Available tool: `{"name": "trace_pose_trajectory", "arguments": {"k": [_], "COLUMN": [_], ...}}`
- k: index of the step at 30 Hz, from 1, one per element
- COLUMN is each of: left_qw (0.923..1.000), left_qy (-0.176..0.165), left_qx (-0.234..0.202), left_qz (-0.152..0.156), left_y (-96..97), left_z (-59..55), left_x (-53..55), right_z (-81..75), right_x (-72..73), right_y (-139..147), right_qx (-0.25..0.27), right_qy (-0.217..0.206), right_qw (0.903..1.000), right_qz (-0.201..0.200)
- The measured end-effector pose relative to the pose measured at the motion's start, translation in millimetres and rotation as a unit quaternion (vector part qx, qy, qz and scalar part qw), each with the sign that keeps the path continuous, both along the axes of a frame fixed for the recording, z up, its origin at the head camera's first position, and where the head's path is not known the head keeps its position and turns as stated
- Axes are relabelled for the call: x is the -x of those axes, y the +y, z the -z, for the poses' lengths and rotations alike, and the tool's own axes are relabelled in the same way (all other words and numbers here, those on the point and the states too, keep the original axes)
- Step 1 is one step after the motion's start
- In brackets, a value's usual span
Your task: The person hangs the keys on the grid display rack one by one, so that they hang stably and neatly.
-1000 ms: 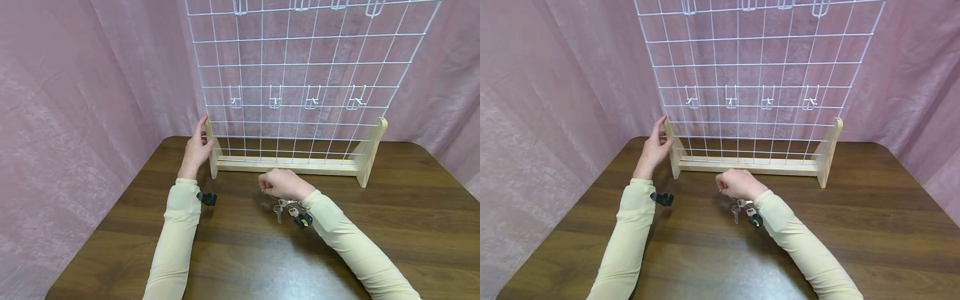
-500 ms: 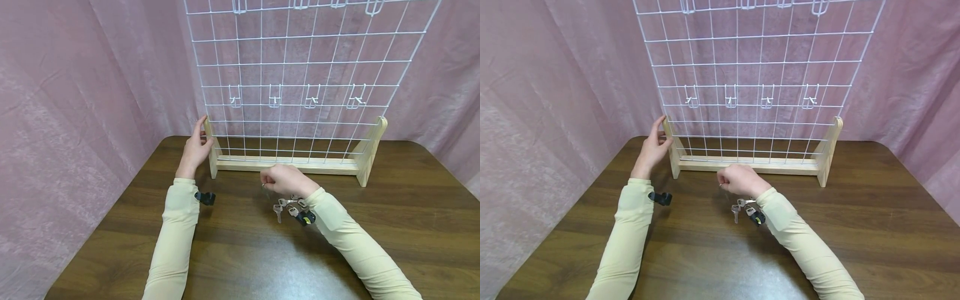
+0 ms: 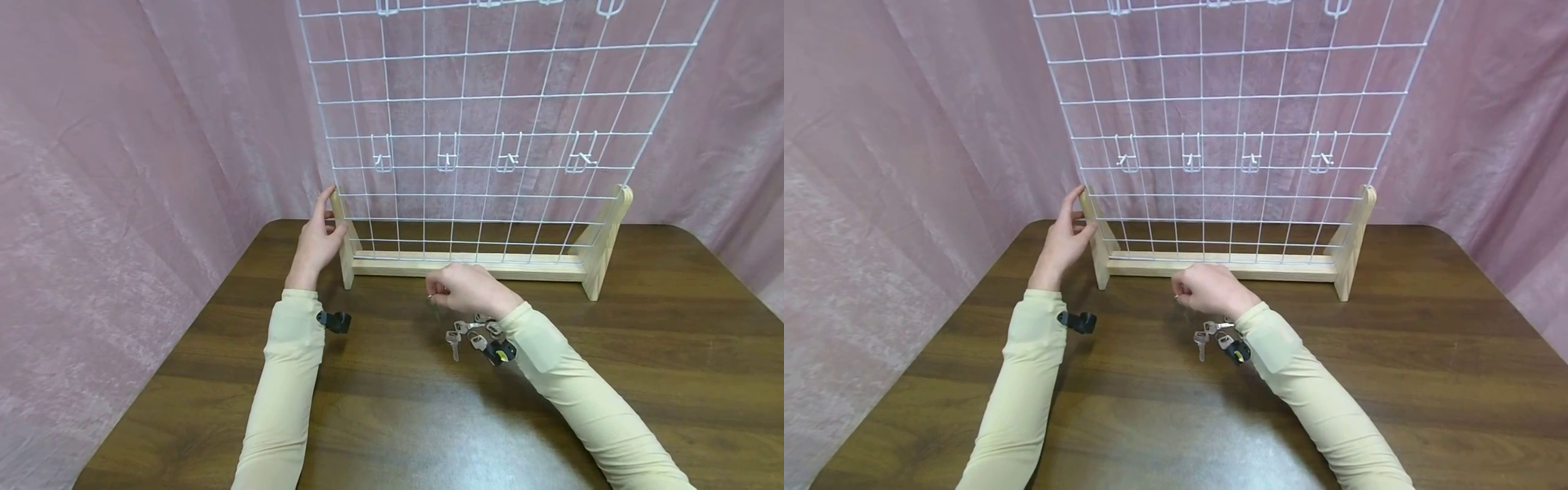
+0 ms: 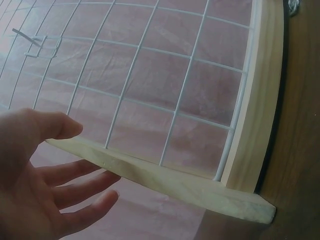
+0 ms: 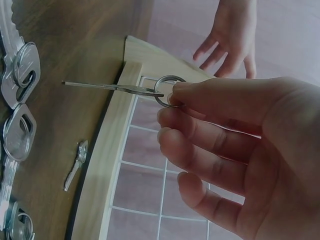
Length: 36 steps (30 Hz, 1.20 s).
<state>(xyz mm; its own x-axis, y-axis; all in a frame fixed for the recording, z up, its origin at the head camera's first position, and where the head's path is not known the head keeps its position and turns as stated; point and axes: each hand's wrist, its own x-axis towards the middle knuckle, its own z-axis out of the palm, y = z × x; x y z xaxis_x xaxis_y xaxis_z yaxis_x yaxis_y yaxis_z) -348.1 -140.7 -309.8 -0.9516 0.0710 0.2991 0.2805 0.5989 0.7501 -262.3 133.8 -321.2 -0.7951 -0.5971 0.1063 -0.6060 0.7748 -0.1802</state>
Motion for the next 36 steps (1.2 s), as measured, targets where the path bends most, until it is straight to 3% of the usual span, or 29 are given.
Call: {"name": "trace_pose_trajectory", "arguments": {"k": [25,36], "left_qw": [0.9998,0.9997], "left_qy": [-0.012,0.002], "left_qx": [0.013,0.013], "left_qz": [-0.007,-0.019], "left_y": [0.9,-1.1], "left_z": [-5.2,0.0], "left_x": [-2.9,-1.3], "right_z": [-7.1,-14.2], "right_x": [-1.7,-4.1], "right_y": [1.1,3.9], "right_qx": [0.013,0.061], "right_qy": [0.009,0.065], "right_qw": [0.9999,0.996], "right_qz": [-0.001,-0.002]}}
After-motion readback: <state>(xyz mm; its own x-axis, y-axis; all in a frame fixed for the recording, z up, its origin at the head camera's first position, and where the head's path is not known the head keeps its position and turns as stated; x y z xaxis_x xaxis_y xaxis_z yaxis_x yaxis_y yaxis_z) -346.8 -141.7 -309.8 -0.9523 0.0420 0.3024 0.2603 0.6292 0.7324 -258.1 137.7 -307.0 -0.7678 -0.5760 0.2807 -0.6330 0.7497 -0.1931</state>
